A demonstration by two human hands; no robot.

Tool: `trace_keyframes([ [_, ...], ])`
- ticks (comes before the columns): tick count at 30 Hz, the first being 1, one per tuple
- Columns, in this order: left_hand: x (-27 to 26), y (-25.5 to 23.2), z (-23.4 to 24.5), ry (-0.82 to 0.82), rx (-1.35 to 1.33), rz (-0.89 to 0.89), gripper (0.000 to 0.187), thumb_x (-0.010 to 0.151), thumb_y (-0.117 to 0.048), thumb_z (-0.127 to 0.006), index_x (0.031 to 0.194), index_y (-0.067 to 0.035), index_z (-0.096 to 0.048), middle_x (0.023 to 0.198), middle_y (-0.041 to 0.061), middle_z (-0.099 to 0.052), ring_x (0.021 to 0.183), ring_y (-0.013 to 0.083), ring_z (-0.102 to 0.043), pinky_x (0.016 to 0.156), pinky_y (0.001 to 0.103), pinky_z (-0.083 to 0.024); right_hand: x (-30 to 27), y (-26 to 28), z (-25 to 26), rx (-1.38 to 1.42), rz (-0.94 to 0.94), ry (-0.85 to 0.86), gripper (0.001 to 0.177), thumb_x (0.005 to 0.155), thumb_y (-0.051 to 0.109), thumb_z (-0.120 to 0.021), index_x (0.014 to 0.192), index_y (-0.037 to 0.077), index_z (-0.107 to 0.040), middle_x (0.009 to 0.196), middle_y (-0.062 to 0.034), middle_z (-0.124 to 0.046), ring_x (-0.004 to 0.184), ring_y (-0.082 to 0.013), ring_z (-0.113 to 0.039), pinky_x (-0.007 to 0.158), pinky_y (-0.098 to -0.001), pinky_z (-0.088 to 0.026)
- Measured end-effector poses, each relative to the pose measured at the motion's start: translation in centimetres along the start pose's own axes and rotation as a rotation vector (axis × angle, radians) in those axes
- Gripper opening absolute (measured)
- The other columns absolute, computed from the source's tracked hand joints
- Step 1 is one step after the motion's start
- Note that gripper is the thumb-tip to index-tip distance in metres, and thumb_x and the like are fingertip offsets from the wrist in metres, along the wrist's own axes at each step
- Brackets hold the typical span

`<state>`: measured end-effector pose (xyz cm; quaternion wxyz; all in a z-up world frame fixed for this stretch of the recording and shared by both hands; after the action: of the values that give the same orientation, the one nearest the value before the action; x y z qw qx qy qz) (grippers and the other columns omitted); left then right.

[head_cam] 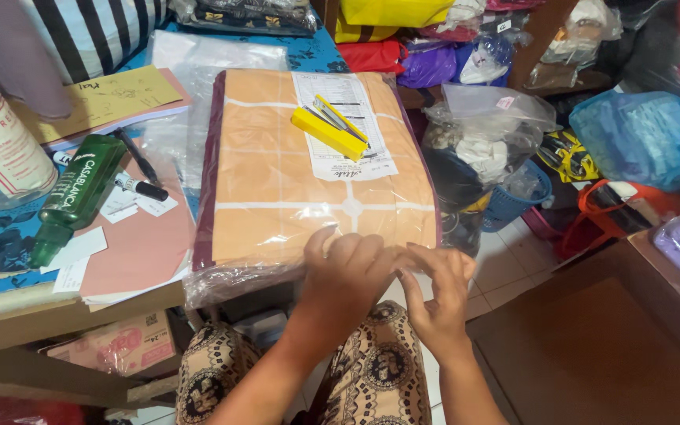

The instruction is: The person writes on a small piece of paper with a black marker, then places it inside a clear plastic bag containing folded orange and purple fabric. They fold the bag edges, smooth the package, and use a yellow stapler to secure the plastic bag closed.

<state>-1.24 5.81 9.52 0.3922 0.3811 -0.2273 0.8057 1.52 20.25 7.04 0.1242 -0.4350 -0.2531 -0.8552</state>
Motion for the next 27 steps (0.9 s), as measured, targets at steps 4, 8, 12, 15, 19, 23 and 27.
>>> trace_keyframes([
  [4,-0.1,-0.1,0.3,-0.021,-0.003,-0.043,0.013,0.092,-0.017,-0.059,0.104,-0.014,-0.062,0.109,0.001,-0.059,0.109,0.0194,-0.054,0.112,0.049,-0.031,-0.2,0.6,-0.1,0.027,0.023,-0.066,0.034,0.087,0.007,-0.079,0.119,0.009,-0.066,0.104,0.0007,-0.073,0.099,-0.0176,-0.06,0.099,-0.0382,-0.035],
  [8,-0.3,0.1,0.0,-0.026,-0.022,-0.018,0.01,0.092,-0.019,-0.061,0.1,-0.015,-0.059,0.112,0.003,-0.058,0.113,0.0207,-0.053,0.113,0.05,-0.029,0.2,1.2,0.1,-0.016,0.039,-0.041,0.034,0.078,0.009,-0.078,0.112,0.01,-0.071,0.107,-0.0046,-0.064,0.103,-0.0224,-0.054,0.097,-0.039,-0.032],
  [12,-0.2,0.3,-0.1,-0.021,-0.078,0.007,0.01,0.094,-0.022,-0.062,0.098,-0.014,-0.057,0.109,0.003,-0.056,0.114,0.0215,-0.052,0.114,0.051,-0.028,0.2,1.2,-0.1,-0.079,0.026,-0.006,0.026,0.077,0.013,-0.079,0.102,0.015,-0.076,0.102,-0.0025,-0.061,0.102,-0.0219,-0.05,0.095,-0.0395,-0.03],
  [15,-0.1,0.2,0.1,0.0,-0.087,0.021,0.011,0.097,-0.023,-0.063,0.099,-0.014,-0.057,0.107,0.003,-0.055,0.114,0.022,-0.052,0.115,0.051,-0.028,0.2,0.9,-0.3,-0.084,0.011,0.008,0.017,0.082,0.013,-0.078,0.098,0.017,-0.077,0.1,-0.0009,-0.06,0.102,-0.0209,-0.05,0.096,-0.0389,-0.029],
  [19,0.0,0.1,0.7,0.011,-0.062,0.027,0.017,0.098,-0.024,-0.062,0.109,-0.012,-0.061,0.107,0.003,-0.055,0.112,0.0222,-0.051,0.115,0.052,-0.028,0.4,0.7,-0.4,-0.072,0.021,0.021,0.01,0.084,0.012,-0.077,0.093,0.017,-0.075,0.098,0.0012,-0.062,0.102,-0.0214,-0.05,0.096,-0.0387,-0.029],
  [23,0.0,0.3,0.9,-0.022,-0.054,0.019,0.015,0.098,-0.025,-0.063,0.102,-0.012,-0.058,0.115,0.006,-0.057,0.116,0.024,-0.051,0.115,0.054,-0.028,0.6,0.7,-0.4,-0.055,0.003,0.029,0.012,0.083,0.013,-0.077,0.095,0.016,-0.076,0.1,-0.0019,-0.06,0.102,-0.0229,-0.049,0.096,-0.0391,-0.029],
  [27,0.1,0.7,0.3,-0.014,-0.076,0.038,0.019,0.095,-0.027,-0.066,0.099,-0.01,-0.06,0.119,0.008,-0.059,0.119,0.0263,-0.052,0.115,0.056,-0.028,0.4,0.7,-0.5,-0.045,-0.022,-0.023,0.019,0.083,0.013,-0.078,0.102,0.014,-0.074,0.105,-0.0047,-0.059,0.105,-0.024,-0.05,0.099,-0.0394,-0.03],
])
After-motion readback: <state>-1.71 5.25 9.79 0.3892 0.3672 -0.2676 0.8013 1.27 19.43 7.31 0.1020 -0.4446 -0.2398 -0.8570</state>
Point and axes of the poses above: each hand's wrist, its own x-axis towards the middle knuckle, its own z-axis out of the back of the hand, y = z × x, the point moved 7 cm from there along x, towards the middle knuckle
